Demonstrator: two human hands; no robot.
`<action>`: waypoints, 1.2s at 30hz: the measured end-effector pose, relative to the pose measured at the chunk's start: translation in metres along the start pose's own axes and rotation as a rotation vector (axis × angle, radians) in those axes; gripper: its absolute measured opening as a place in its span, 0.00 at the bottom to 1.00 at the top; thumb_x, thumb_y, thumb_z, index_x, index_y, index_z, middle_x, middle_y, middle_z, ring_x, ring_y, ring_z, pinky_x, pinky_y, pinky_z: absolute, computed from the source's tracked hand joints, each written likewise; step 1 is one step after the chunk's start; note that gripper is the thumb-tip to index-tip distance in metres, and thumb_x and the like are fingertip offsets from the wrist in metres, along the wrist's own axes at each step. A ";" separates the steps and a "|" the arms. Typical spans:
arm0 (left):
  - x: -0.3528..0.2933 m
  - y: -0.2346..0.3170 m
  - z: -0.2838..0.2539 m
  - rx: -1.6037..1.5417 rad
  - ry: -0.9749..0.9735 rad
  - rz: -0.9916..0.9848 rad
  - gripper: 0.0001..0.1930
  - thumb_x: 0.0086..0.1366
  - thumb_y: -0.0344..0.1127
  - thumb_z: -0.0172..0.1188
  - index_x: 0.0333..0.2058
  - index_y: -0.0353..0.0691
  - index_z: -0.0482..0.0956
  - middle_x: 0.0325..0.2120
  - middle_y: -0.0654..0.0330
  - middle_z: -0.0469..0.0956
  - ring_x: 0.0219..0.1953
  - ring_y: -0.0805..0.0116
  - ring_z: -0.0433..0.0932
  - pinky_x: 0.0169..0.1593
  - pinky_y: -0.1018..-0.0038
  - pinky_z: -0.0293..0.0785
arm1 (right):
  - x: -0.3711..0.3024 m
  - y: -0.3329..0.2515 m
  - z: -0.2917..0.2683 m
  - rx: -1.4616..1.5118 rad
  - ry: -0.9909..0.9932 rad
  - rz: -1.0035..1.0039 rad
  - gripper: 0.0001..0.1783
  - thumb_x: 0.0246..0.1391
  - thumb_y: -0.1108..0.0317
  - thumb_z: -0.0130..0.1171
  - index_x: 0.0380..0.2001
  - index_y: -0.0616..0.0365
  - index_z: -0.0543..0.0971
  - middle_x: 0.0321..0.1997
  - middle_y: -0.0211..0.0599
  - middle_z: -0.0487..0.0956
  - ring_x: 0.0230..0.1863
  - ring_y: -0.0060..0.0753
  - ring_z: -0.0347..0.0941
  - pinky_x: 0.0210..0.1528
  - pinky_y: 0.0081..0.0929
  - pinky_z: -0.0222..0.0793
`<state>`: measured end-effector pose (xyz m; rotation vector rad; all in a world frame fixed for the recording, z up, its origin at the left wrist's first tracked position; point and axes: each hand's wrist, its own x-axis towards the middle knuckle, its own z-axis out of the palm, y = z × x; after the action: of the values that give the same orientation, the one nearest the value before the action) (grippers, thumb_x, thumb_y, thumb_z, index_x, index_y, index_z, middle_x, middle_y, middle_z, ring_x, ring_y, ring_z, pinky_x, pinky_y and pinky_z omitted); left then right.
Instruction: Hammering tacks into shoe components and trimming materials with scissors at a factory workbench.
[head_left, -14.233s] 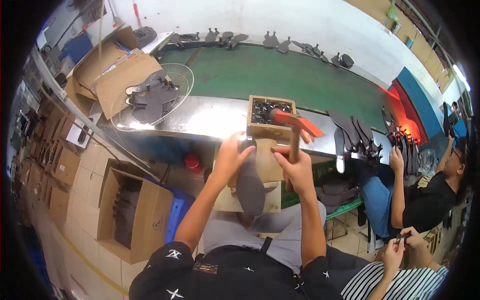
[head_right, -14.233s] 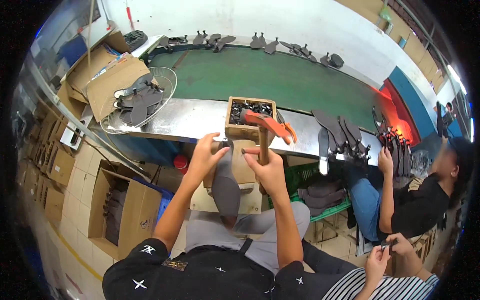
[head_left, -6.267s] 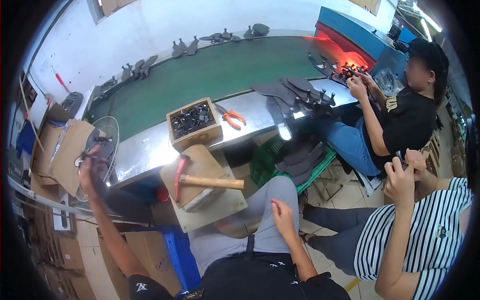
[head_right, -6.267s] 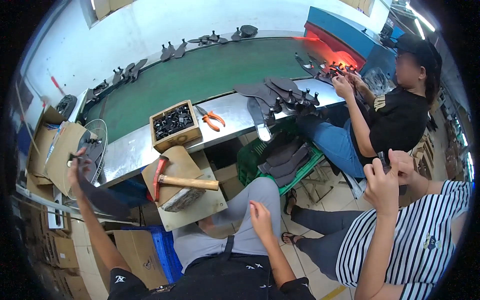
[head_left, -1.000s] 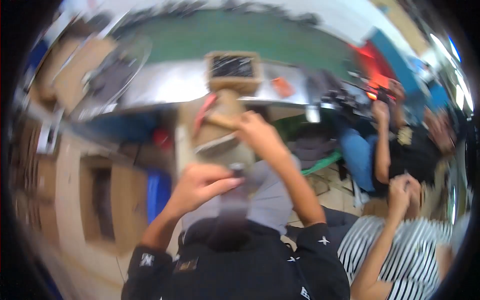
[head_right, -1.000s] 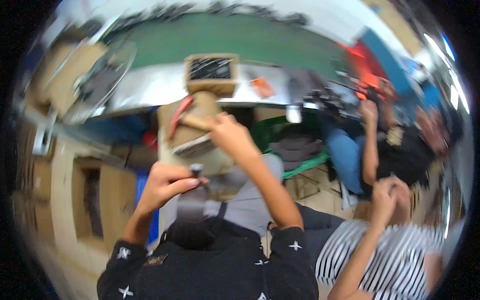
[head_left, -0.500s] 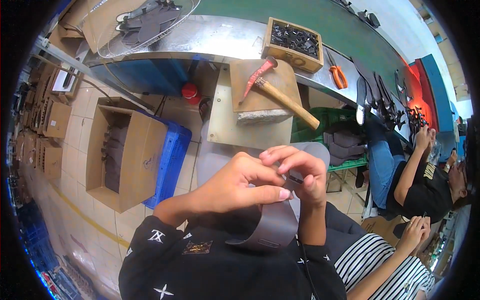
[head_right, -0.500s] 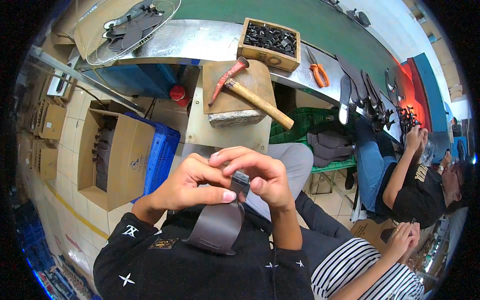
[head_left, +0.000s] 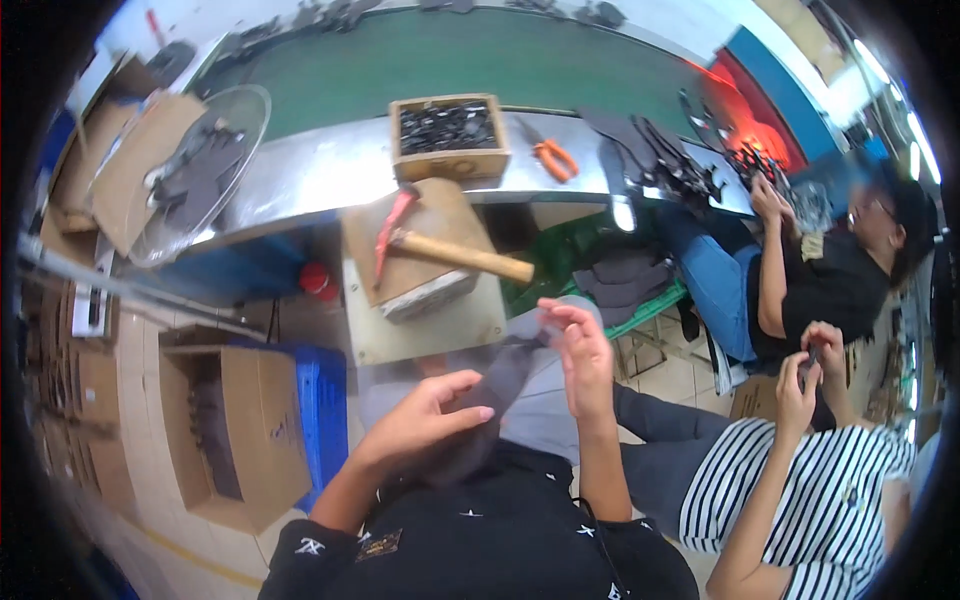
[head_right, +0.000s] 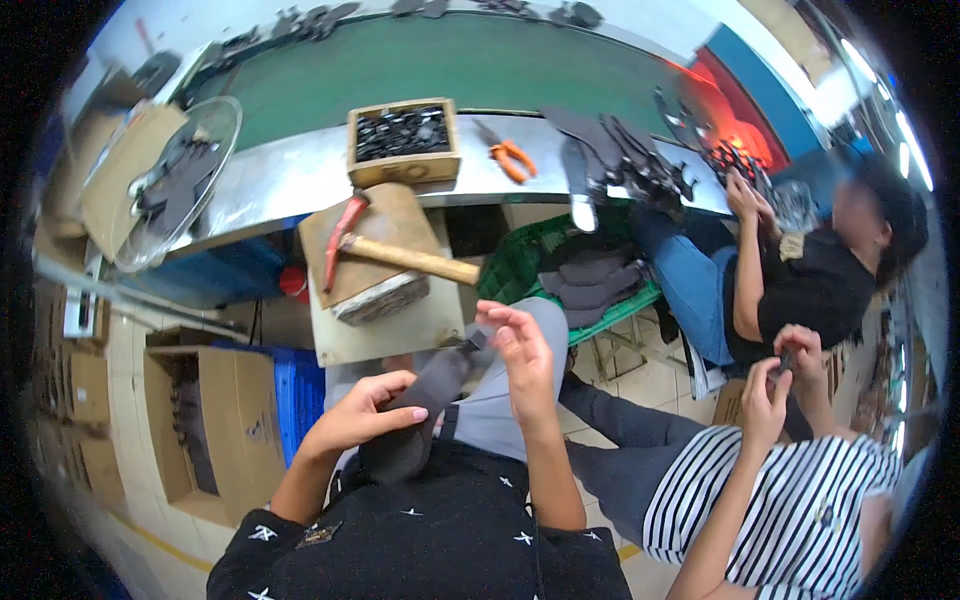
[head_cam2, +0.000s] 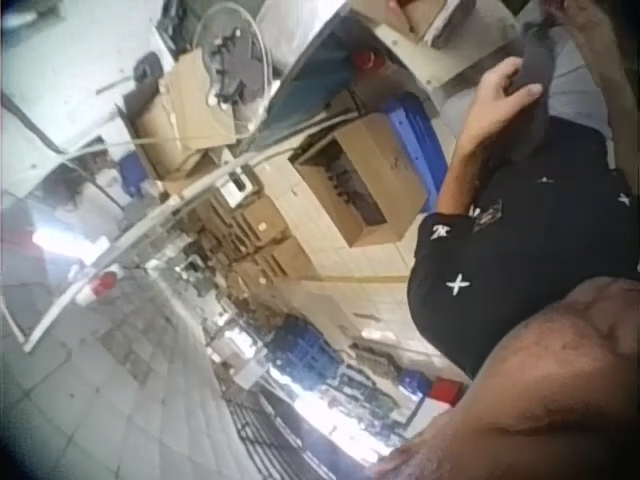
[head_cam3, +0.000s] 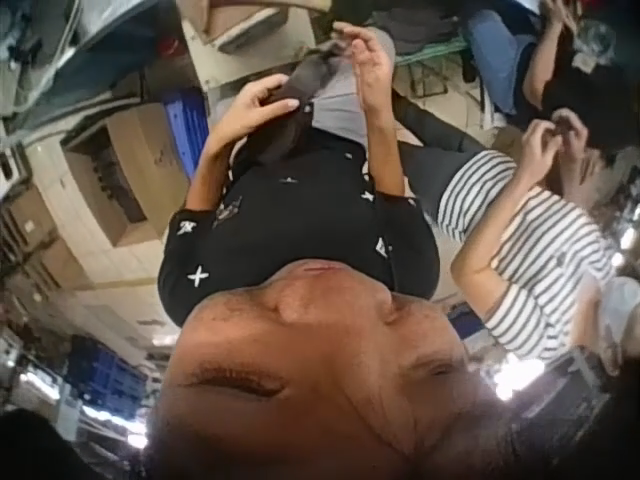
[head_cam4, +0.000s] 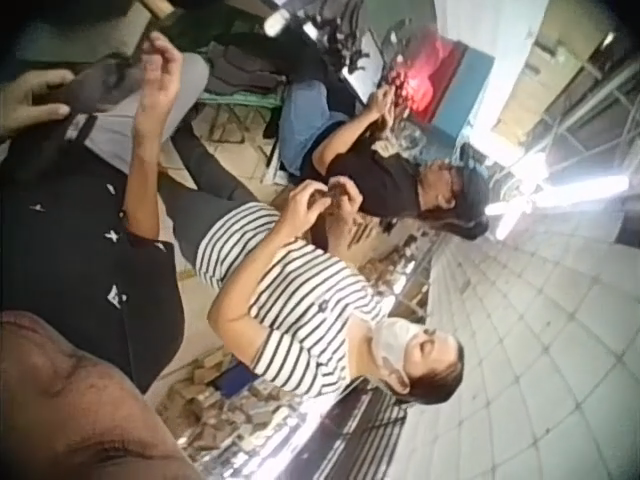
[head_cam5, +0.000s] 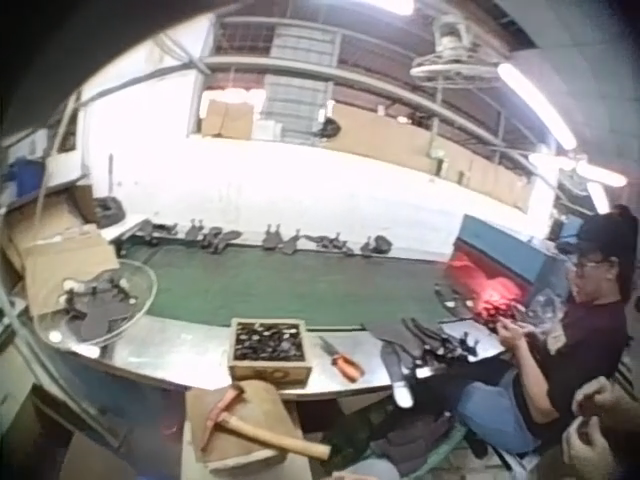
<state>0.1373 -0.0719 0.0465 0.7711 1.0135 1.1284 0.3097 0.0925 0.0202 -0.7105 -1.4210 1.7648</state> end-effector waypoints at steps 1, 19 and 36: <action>0.004 -0.004 0.000 0.183 0.112 0.026 0.16 0.70 0.31 0.59 0.53 0.33 0.74 0.39 0.63 0.80 0.42 0.77 0.77 0.48 0.76 0.74 | -0.010 0.001 -0.006 0.007 -0.004 0.138 0.24 0.68 0.52 0.51 0.56 0.60 0.71 0.60 0.44 0.74 0.57 0.38 0.73 0.61 0.39 0.68; 0.091 -0.024 0.029 0.854 0.070 0.320 0.22 0.71 0.43 0.56 0.56 0.33 0.73 0.52 0.45 0.75 0.56 0.47 0.73 0.61 0.62 0.68 | -0.007 0.074 -0.135 0.115 0.306 0.015 0.19 0.68 0.69 0.51 0.58 0.65 0.71 0.55 0.30 0.76 0.55 0.22 0.70 0.60 0.22 0.64; 0.042 -0.011 -0.018 0.719 0.226 0.051 0.16 0.73 0.37 0.53 0.54 0.37 0.78 0.46 0.54 0.81 0.48 0.65 0.80 0.53 0.70 0.74 | 0.239 -0.009 -0.192 -0.888 0.672 -0.438 0.18 0.64 0.59 0.55 0.46 0.65 0.75 0.43 0.51 0.79 0.45 0.56 0.77 0.46 0.47 0.71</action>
<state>0.1284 -0.0342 0.0198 1.2578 1.6343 0.8983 0.3295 0.3971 -0.0078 -1.1768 -1.6500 0.4159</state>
